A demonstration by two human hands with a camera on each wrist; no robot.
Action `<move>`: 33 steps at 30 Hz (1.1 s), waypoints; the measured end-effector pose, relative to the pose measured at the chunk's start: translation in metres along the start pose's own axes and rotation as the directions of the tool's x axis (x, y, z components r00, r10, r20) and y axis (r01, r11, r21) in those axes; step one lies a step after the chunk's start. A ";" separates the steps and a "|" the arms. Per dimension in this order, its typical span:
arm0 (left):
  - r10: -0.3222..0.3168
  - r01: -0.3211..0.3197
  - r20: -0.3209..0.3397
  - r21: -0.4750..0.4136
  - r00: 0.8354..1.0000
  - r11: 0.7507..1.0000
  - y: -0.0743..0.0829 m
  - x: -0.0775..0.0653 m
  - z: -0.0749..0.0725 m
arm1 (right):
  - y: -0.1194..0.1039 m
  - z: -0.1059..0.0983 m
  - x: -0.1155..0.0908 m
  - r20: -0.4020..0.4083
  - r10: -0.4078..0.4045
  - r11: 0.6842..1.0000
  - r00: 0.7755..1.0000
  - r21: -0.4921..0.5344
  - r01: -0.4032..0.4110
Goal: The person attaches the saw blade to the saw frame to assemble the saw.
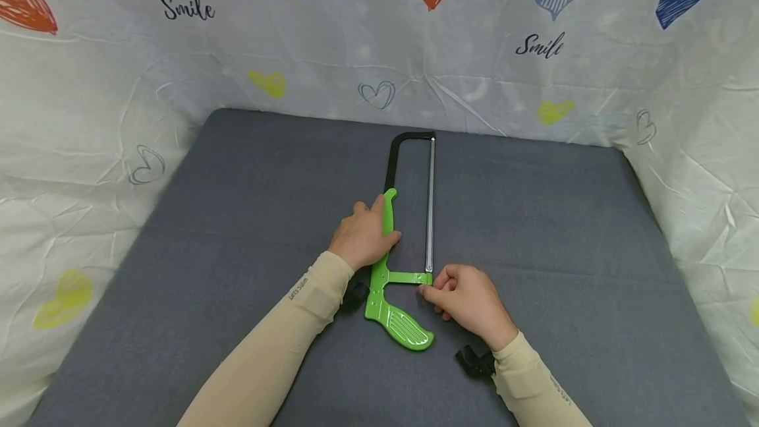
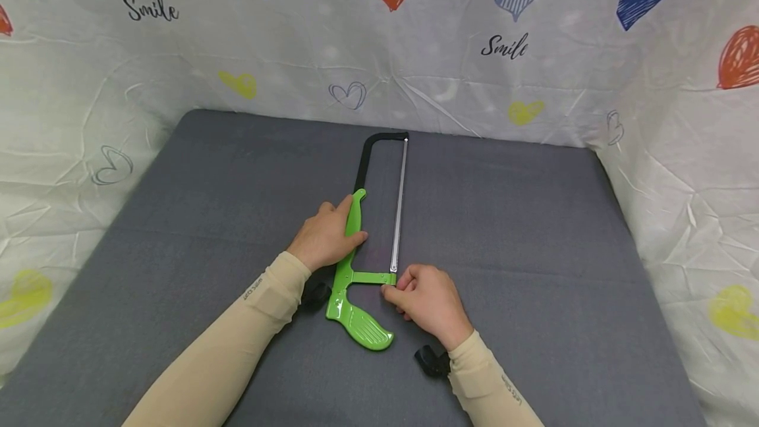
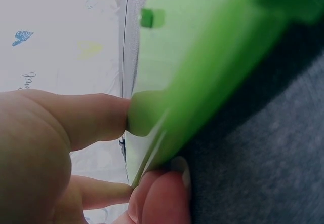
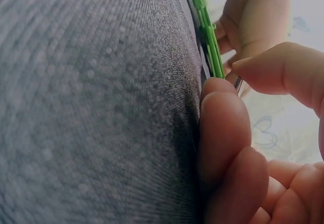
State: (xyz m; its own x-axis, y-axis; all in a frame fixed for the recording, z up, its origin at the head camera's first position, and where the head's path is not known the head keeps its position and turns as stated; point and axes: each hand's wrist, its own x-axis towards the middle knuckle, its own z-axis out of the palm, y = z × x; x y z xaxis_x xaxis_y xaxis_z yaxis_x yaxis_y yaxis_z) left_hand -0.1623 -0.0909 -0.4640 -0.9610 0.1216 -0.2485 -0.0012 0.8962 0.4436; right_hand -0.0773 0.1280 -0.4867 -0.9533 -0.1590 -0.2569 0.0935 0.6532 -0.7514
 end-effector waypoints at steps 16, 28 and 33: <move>0.001 -0.001 -0.001 -0.002 1.000 1.000 0.000 -0.001 0.000 | 0.001 -0.001 0.000 0.016 0.009 1.000 1.000 0.023 -0.009; 0.005 -0.005 -0.003 0.000 1.000 1.000 0.000 -0.001 0.000 | -0.001 -0.002 0.000 0.019 -0.006 1.000 1.000 0.007 0.006; 0.007 -0.007 -0.002 0.000 1.000 1.000 0.000 -0.001 0.000 | 0.000 -0.002 0.000 0.023 -0.004 1.000 1.000 0.020 0.004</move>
State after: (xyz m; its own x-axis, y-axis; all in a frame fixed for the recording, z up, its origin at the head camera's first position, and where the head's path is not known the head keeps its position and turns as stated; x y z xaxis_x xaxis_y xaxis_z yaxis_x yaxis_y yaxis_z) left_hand -0.1612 -0.0912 -0.4637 -0.9614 0.1272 -0.2440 0.0055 0.8955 0.4451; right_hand -0.0780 0.1293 -0.4855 -0.9468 -0.1785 -0.2677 0.0959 0.6378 -0.7643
